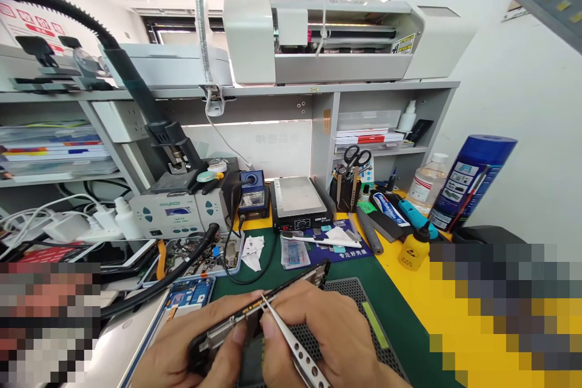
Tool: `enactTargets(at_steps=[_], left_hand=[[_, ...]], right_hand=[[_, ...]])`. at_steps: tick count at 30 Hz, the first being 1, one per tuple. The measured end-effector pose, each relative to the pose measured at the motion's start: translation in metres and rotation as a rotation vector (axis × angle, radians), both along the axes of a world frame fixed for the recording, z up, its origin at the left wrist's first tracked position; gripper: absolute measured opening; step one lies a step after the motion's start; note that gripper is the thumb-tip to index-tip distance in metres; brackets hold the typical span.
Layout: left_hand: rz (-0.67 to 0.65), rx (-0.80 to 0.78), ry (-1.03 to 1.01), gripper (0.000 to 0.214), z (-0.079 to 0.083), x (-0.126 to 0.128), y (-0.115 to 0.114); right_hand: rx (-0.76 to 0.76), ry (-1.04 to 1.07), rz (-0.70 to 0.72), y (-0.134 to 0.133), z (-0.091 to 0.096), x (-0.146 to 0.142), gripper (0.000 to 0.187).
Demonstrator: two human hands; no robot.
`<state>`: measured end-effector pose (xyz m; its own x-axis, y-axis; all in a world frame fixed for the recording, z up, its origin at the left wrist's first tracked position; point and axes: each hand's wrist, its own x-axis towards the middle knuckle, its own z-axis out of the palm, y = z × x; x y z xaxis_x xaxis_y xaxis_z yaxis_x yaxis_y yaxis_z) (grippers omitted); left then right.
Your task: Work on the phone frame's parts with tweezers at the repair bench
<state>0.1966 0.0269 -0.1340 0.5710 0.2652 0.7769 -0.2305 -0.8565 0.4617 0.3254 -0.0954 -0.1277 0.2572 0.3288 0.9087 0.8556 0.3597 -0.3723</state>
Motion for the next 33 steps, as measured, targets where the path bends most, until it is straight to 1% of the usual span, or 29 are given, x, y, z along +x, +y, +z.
enactTargets(at_steps=[2,5,6,7,9,11,15,19,24,27,28,29,30,33], left_hand=[[-0.028,0.005,0.008,0.038,0.000,0.001,0.001],[-0.033,0.044,0.002,0.041,-0.004,0.000,0.004],[-0.037,0.067,0.006,0.043,-0.006,0.000,0.005],[-0.037,0.090,0.011,0.045,-0.009,-0.001,0.007],[-0.033,0.125,0.028,0.047,-0.013,-0.003,0.008],[0.000,0.140,0.043,0.047,-0.016,-0.004,0.009],[0.042,0.129,0.047,0.042,-0.012,-0.004,0.007],[0.015,0.107,0.028,0.043,-0.004,-0.004,0.005],[0.030,0.111,0.038,0.043,-0.006,-0.004,0.005],[0.020,0.109,0.034,0.043,-0.009,-0.003,0.005],[0.018,0.111,0.017,0.044,-0.009,-0.003,0.005],[0.019,0.111,-0.001,0.044,-0.009,-0.002,0.005],[0.022,0.110,-0.016,0.045,-0.009,-0.002,0.005],[0.023,0.096,-0.010,0.043,-0.008,-0.001,0.003]], right_hand=[[0.022,-0.004,-0.016,0.002,-0.002,0.000,0.017],[0.082,-0.007,-0.040,0.003,-0.003,-0.004,0.017],[0.074,-0.006,-0.047,0.001,-0.002,-0.005,0.017],[0.040,-0.008,-0.051,0.000,0.000,-0.007,0.017],[-0.085,-0.007,-0.060,-0.005,0.005,-0.009,0.019],[-0.140,-0.018,-0.072,-0.007,0.007,-0.009,0.019],[0.030,-0.037,-0.092,-0.002,0.002,-0.006,0.017],[0.071,-0.047,-0.088,0.004,-0.003,-0.004,0.020],[0.040,-0.038,-0.099,0.000,0.003,-0.007,0.016],[-0.026,-0.038,-0.104,-0.004,0.008,-0.011,0.017],[-0.074,-0.034,-0.103,-0.004,0.009,-0.012,0.018],[-0.030,-0.047,-0.104,-0.004,0.008,-0.012,0.018],[-0.066,-0.032,-0.120,-0.003,0.007,-0.012,0.019],[0.029,-0.052,-0.131,-0.001,0.003,-0.010,0.018]])
